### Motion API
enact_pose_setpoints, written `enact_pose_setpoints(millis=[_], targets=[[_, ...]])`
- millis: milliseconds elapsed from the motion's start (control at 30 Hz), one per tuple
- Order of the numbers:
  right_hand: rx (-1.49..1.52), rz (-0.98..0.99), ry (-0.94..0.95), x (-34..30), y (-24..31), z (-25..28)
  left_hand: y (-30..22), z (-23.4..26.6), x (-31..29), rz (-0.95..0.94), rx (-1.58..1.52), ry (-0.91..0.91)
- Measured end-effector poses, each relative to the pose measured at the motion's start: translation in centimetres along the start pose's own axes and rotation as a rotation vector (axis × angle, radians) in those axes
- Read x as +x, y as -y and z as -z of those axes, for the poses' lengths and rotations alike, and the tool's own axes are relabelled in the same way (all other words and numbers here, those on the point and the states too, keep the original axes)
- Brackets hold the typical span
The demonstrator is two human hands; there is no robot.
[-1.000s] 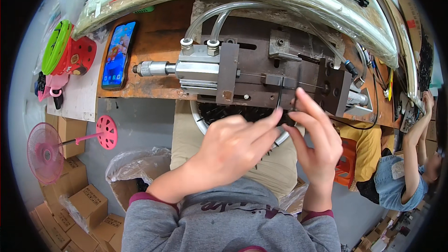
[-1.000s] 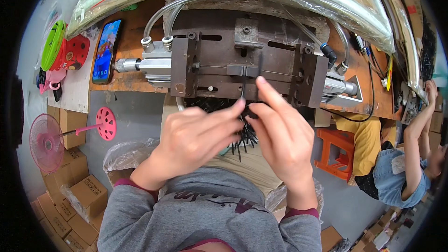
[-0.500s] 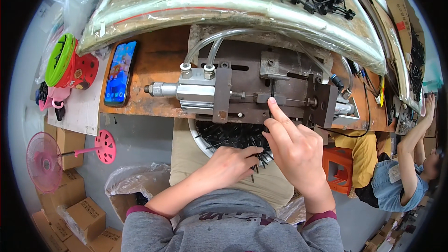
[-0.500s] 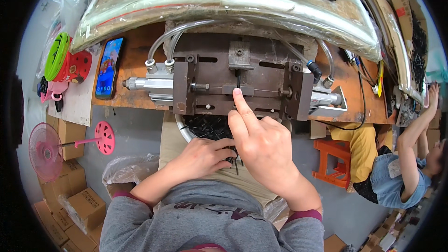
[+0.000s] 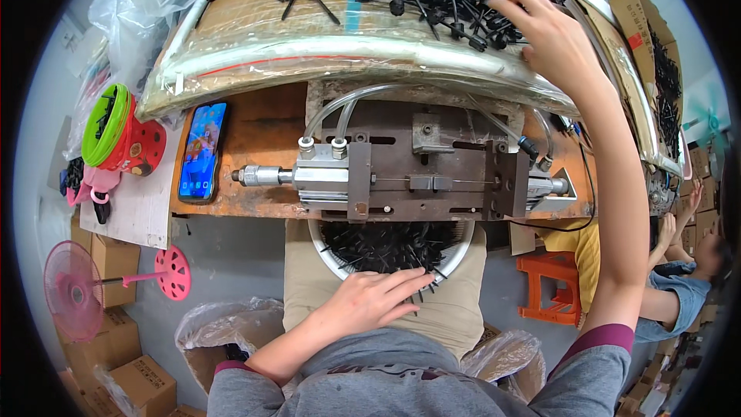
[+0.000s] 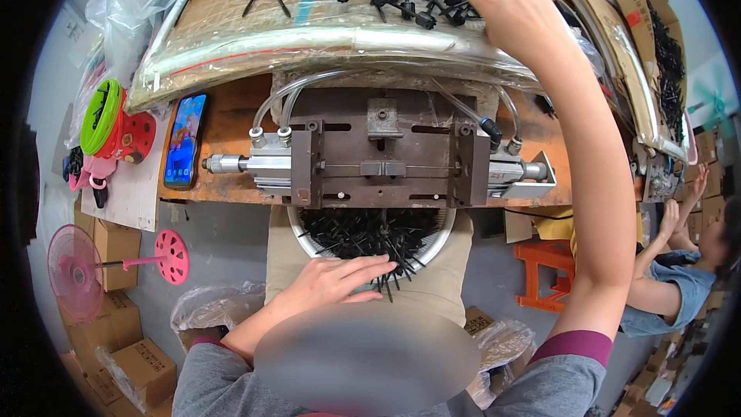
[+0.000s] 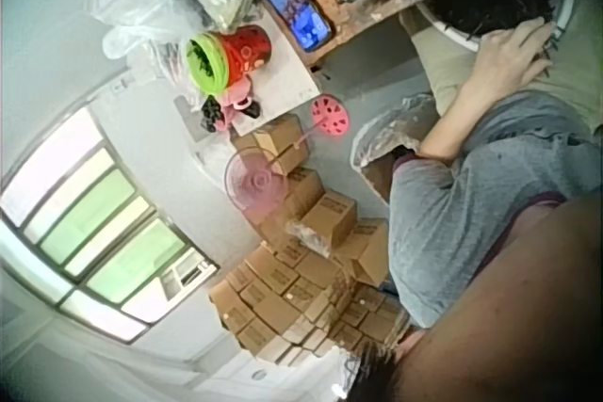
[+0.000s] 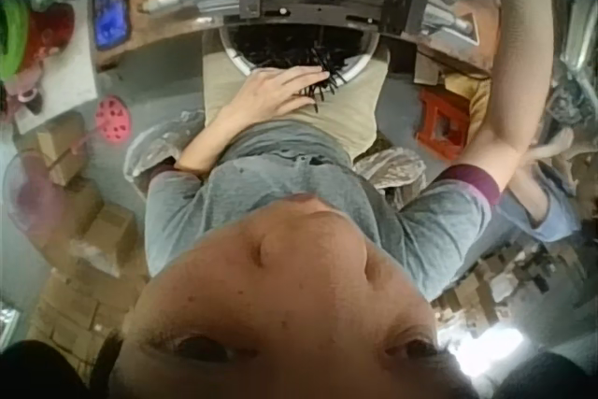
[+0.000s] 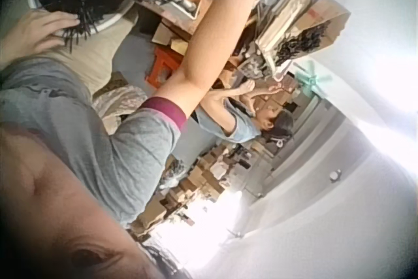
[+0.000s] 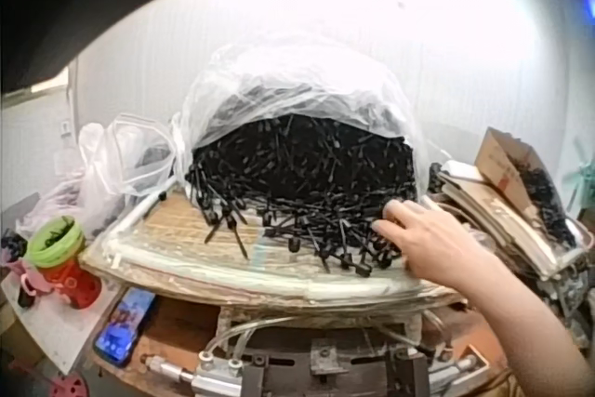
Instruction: Assembling black cable connectors using a manual or pneumatic pressing machine at a workbench.
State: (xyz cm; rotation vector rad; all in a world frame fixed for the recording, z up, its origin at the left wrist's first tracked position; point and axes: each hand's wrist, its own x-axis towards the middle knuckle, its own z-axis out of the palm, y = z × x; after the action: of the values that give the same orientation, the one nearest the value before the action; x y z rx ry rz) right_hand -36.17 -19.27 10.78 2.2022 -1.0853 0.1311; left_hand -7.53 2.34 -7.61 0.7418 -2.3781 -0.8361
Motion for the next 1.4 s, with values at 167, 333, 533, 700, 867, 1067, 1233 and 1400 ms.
enact_pose_setpoints(millis=[167, 333, 533, 700, 867, 1067, 1233, 1400], targets=[[-0.038, -0.009, 0.216, 2.6, -0.9, -2.7, -0.2, 0.1, -0.3, -0.049, -0.033, -0.031], [0.106, 0.001, 0.212, 2.7, -1.8, -2.1, 0.1, 0.3, -0.6, -0.043, -0.022, -0.053], [0.222, -0.031, 0.255, 3.0, -2.4, -0.6, 0.0, 0.3, -0.5, -0.060, -0.033, -0.052], [0.364, -0.047, 0.088, 4.1, -3.0, -2.5, -0.4, 0.1, 0.4, -0.109, -0.069, -0.079], [0.419, -0.079, 0.282, 6.5, -1.9, -1.5, -0.7, 0.5, 0.4, -0.101, -0.062, -0.061], [0.514, -0.232, 0.210, 8.3, -1.4, 1.9, -0.9, 1.1, 0.0, -0.086, -0.040, -0.056], [1.089, -0.657, 0.171, 7.4, -2.8, 2.7, -1.9, 1.8, 1.2, -0.146, -0.046, -0.191], [1.440, -0.825, -0.057, 5.7, -4.3, 1.7, -3.8, 4.2, 3.4, -0.247, -0.026, -0.358]])
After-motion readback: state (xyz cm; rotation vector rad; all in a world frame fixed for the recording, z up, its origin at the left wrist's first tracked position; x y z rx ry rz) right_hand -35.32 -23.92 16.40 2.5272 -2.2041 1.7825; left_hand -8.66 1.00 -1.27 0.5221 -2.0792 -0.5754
